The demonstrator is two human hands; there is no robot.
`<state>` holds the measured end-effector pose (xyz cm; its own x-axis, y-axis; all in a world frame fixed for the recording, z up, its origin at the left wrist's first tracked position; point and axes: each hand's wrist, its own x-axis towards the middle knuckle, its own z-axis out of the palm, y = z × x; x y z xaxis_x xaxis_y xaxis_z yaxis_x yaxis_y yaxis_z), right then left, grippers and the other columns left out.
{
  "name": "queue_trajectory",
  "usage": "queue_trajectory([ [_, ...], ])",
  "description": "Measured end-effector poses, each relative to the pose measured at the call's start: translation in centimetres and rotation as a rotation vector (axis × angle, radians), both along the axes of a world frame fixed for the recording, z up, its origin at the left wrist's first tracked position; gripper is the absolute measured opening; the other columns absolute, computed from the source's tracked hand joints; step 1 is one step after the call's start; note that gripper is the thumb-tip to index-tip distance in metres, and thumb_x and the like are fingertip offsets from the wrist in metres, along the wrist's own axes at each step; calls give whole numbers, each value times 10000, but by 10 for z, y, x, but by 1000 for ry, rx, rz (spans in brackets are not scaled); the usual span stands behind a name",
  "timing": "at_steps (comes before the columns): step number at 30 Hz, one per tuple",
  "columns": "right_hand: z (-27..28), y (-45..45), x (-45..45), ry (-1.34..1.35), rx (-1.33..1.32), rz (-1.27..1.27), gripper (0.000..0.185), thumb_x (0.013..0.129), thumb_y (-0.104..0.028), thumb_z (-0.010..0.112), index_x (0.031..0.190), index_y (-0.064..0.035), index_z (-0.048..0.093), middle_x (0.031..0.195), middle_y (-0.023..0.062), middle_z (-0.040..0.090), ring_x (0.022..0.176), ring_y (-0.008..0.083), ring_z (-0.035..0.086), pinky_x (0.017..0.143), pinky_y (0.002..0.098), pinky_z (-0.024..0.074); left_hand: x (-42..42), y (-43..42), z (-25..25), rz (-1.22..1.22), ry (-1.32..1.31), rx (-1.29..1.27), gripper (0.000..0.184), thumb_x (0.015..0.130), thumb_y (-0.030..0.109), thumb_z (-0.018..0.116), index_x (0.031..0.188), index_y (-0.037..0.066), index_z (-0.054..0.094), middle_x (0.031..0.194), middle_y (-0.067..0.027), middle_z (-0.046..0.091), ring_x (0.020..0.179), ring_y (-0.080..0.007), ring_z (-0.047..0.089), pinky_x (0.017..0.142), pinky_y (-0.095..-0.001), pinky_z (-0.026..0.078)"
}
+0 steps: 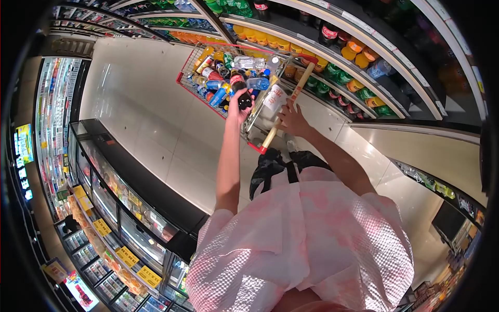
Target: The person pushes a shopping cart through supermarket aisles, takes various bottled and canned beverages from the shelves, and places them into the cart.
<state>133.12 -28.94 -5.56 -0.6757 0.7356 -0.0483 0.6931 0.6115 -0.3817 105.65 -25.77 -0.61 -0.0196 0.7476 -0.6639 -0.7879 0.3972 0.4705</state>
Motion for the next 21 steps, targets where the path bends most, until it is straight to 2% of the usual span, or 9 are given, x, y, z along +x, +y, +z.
queue_trajectory([
  [1, 0, -8, 6, 29, 2, 3, 451, 956, -471, 647, 1137, -58, 657, 1396, 191, 452, 1510, 411, 242, 1076, 740, 319, -3, 9, -2, 6, 51, -20, 272, 912, 203, 736, 1070, 12, 624, 994, -111, 711, 802, -223, 699, 608, -326, 613],
  [5, -2, -21, 32, 0, 5, -53, 515, 927, -509, 665, 1201, -74, 686, 1407, 205, 456, 1550, 432, 176, 1118, 732, 326, -49, 53, -80, -223, 116, -99, 268, 903, 251, 754, 1058, 74, 625, 902, -102, 689, 798, -212, 692, 648, -341, 638],
  [6, -3, -25, 37, 27, 6, -70, 514, 928, -507, 661, 1203, -74, 687, 1406, 207, 462, 1551, 434, 177, 1122, 729, 324, -38, 57, -77, -123, 232, -85, 215, 929, 255, 726, 1039, 95, 633, 864, -76, 680, 767, -191, 678, 612, -324, 613],
  [10, -14, -47, 59, 44, 60, -143, 495, 938, -483, 633, 1230, -86, 685, 1401, 233, 501, 1545, 453, 205, 1138, 718, 314, -29, 69, -166, -36, 393, 91, 138, 934, 225, 716, 978, 103, 669, 839, -19, 657, 677, -142, 630, 716, -313, 613],
  [12, -10, -60, 66, 22, 43, -168, 413, 931, -411, 616, 1170, -84, 699, 1399, 240, 504, 1538, 447, 232, 1137, 695, 332, 13, 52, -134, -183, 390, 87, 71, 944, 168, 688, 958, 99, 685, 893, -14, 664, 758, -123, 639, 707, -264, 582],
  [14, -13, -75, 75, 16, 81, -188, 378, 935, -416, 621, 1084, -75, 688, 1356, 231, 502, 1531, 443, 240, 1142, 660, 341, 67, 11, -118, -190, 570, 157, 107, 932, 149, 688, 1003, 73, 712, 931, -15, 669, 827, -143, 649, 751, -265, 557],
  [16, -19, -85, 88, 51, 148, -221, 357, 930, -406, 632, 1037, -67, 668, 1322, 213, 509, 1531, 438, 242, 1125, 655, 357, 101, -30, -149, -379, 1048, 268, 255, 931, 184, 697, 1123, 16, 698, 1035, -84, 690, 968, -240, 651, 875, -362, 540],
  [18, -20, -92, 100, 41, 151, -240, 324, 920, -387, 646, 991, -72, 666, 1300, 200, 517, 1529, 434, 248, 1113, 638, 372, 154, -100, -98, -491, 1516, 419, 404, 936, 222, 694, 1255, -18, 637, 1229, -198, 642, 1150, -361, 599, 1037, -461, 459],
  [21, -17, -105, 117, 154, 25, -235, 293, 904, -354, 662, 997, -78, 683, 1310, 196, 523, 1545, 426, 216, 1108, 658, 382, 219, -191, -79, -363, 1765, 529, 469, 916, 218, 685, 1300, -29, 571, 1457, -291, 471, 1342, -450, 471, 1117, -530, 385],
])
